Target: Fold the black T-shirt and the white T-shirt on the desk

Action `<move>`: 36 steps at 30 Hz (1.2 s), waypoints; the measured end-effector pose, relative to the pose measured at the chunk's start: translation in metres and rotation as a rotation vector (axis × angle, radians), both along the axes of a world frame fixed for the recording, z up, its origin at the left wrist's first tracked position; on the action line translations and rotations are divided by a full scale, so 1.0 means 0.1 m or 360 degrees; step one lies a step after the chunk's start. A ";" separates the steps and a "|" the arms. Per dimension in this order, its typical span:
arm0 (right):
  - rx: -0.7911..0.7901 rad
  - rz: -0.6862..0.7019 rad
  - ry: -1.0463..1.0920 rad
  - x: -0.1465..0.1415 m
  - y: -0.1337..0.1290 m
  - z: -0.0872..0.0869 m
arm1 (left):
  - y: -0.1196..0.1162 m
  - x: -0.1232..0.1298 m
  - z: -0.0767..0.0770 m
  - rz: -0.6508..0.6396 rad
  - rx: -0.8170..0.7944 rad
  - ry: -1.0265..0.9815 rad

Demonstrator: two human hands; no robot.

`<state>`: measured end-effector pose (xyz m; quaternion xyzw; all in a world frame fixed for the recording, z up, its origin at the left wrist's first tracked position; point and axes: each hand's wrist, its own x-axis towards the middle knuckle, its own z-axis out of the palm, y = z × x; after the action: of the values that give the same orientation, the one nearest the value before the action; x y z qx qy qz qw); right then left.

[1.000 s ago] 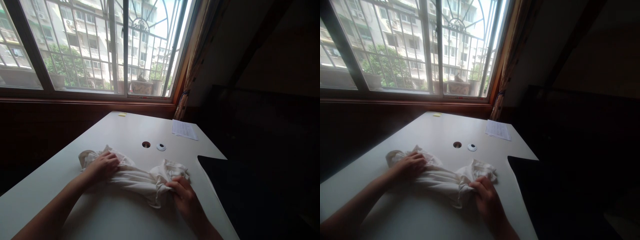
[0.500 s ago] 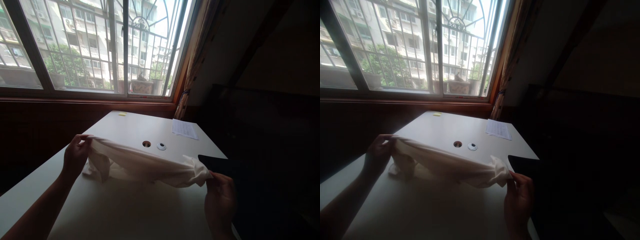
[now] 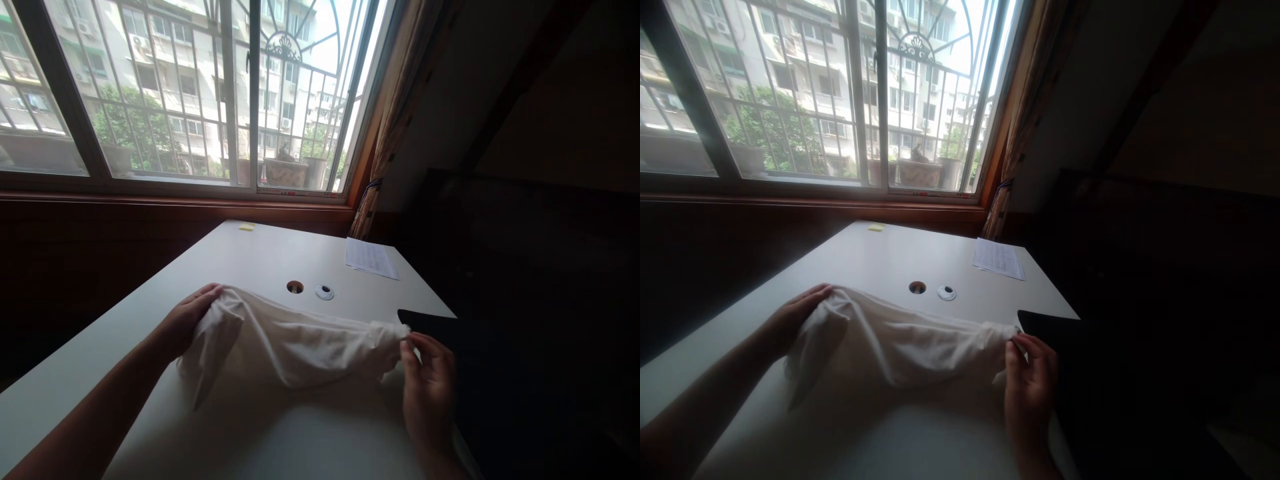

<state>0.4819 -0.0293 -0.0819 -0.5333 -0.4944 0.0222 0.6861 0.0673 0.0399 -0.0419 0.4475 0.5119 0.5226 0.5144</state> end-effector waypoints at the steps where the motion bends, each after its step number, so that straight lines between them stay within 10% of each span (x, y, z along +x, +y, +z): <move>1: 0.0045 0.0086 -0.0116 -0.04 0.00 -0.01 | -0.01 0.07 -0.03 -0.0040 -0.0005 -0.0088; 10: -0.0523 0.1399 -0.0779 -0.51 -0.12 -0.32 | -0.31 0.72 -0.21 -0.1010 0.0074 -0.0955; 15: -0.0662 0.1275 -0.0686 -0.65 -0.13 -0.50 | -0.42 0.79 -0.22 -0.1279 0.0069 -0.0984; 23: -0.0508 0.1406 -0.0844 -0.68 -0.09 -0.30 | -0.55 0.77 -0.12 -0.1705 0.0212 -0.0267; 31: -0.0435 0.0604 -0.0077 -0.21 -0.06 -0.39 | -0.11 0.42 -0.34 -0.1054 0.0661 0.0231; 36: -0.0241 0.0041 0.0165 0.00 -0.05 -0.25 | 0.05 0.27 -0.55 -0.1144 0.0824 0.0889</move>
<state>0.4819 -0.0343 -0.1068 -0.5754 -0.4619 0.0959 0.6681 0.0942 0.0448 -0.0974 0.8297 0.2978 0.2831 0.3778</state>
